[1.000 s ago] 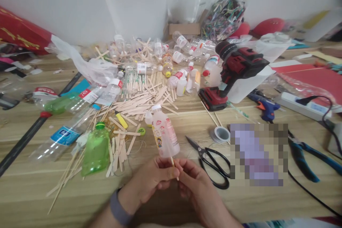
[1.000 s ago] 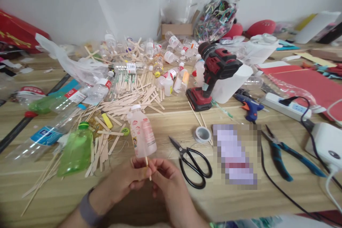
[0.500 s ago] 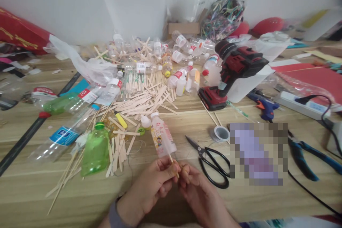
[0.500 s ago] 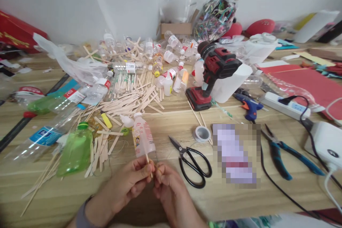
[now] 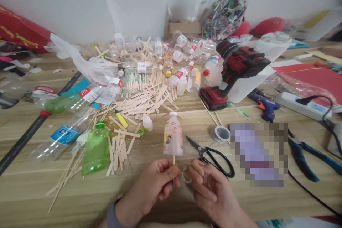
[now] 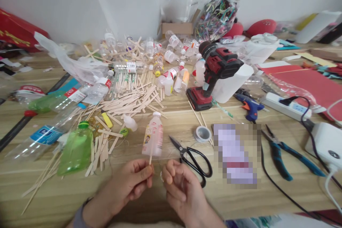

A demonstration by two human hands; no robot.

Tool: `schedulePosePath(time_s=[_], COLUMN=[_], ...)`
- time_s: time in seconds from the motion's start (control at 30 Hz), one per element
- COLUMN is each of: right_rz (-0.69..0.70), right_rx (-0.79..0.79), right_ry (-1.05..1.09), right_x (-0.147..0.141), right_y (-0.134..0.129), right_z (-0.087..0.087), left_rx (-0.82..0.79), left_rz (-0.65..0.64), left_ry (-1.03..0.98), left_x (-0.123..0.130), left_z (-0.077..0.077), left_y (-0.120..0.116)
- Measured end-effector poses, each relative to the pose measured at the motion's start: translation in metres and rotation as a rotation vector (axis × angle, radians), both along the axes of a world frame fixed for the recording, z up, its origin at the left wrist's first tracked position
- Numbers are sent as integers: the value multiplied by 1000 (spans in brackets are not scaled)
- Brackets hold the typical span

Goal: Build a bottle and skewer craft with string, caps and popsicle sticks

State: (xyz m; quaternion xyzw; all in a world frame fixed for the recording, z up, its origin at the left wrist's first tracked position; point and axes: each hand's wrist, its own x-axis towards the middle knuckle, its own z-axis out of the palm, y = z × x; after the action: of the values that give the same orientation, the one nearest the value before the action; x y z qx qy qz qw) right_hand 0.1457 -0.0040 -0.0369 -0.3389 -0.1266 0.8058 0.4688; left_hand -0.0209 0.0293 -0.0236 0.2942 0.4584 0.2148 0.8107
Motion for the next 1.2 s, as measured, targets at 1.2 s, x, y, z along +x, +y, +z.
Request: schedulePosePath(time_s=[1.2], right_rz=[25], right_rx=[48], right_ry=[-468], right_x=[-36], right_y=[5], right_z=[3], left_rx=[449], left_rz=[2], left_ry=[424], left_x=[-39], left_z=[16], left_y=[-24])
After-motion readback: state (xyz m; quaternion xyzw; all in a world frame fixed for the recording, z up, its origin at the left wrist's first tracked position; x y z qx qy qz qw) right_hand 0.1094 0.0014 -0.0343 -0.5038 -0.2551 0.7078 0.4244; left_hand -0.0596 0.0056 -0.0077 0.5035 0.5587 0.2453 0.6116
